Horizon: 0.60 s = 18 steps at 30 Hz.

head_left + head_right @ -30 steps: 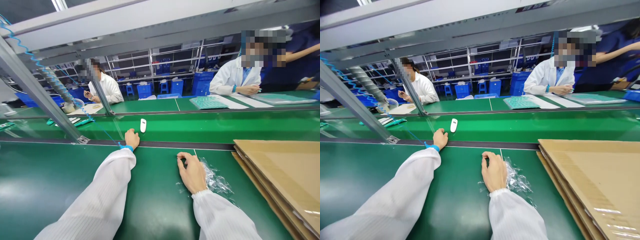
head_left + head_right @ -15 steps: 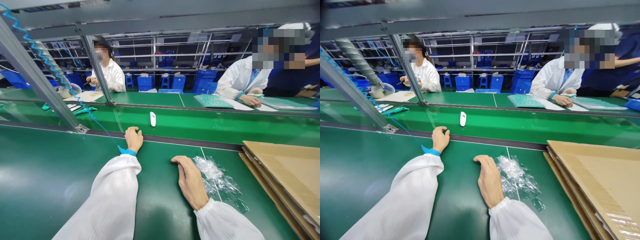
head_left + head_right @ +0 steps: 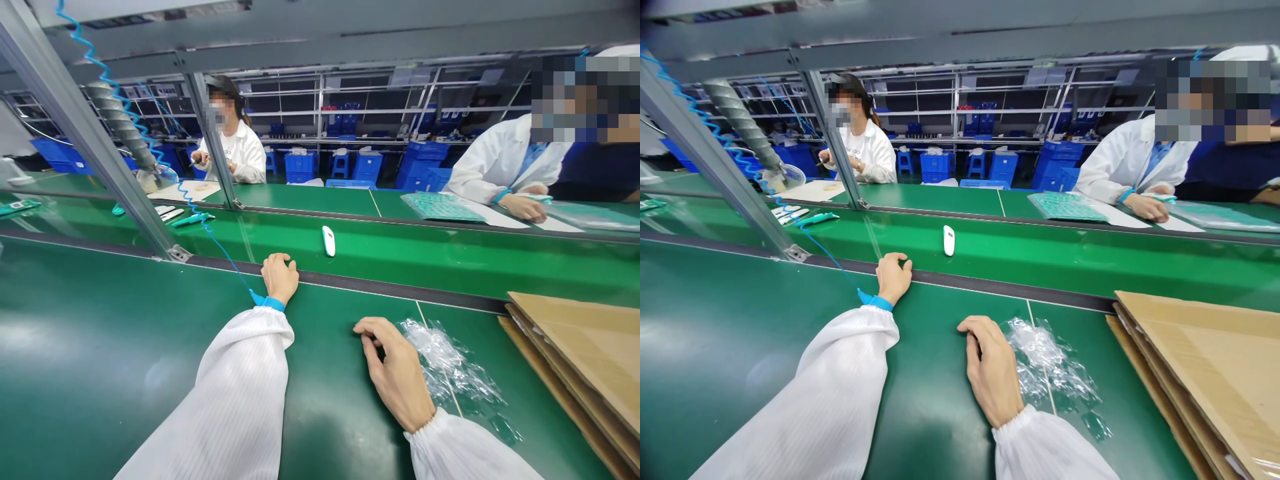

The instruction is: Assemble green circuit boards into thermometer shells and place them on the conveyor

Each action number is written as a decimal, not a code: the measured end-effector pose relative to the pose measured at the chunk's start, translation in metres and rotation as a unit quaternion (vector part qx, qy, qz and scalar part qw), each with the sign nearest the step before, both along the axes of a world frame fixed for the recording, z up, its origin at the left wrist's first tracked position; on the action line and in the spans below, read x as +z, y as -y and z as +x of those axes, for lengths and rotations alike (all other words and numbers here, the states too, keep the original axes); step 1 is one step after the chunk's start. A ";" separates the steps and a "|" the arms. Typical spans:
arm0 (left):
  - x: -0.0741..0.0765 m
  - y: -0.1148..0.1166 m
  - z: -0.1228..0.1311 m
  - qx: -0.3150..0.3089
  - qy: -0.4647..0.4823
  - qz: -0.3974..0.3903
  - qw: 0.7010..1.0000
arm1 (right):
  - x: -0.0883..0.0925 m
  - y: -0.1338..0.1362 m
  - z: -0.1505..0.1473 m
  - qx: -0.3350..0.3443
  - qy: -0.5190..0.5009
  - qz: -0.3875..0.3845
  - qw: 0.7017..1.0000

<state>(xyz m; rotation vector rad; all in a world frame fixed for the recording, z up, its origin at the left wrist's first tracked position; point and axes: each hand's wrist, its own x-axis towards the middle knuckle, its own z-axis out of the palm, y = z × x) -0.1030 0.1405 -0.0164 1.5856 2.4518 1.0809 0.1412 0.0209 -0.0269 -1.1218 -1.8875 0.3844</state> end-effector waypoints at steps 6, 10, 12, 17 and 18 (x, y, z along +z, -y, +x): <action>0.001 0.000 0.000 -0.001 -0.003 -0.003 1.000 | -0.001 -0.001 0.000 -0.017 0.002 0.019 1.000; 0.001 -0.001 0.000 0.000 -0.005 -0.007 1.000 | 0.000 0.000 0.000 -0.016 -0.001 0.012 1.000; 0.001 -0.001 0.000 0.000 -0.006 -0.009 1.000 | 0.000 0.000 0.000 -0.015 -0.004 0.003 1.000; 0.002 -0.001 0.000 -0.001 -0.009 -0.010 1.000 | 0.000 0.000 0.000 -0.011 -0.006 -0.007 1.000; 0.002 0.000 0.000 -0.001 -0.009 -0.010 1.000 | -0.001 0.000 0.000 -0.011 -0.005 -0.007 1.000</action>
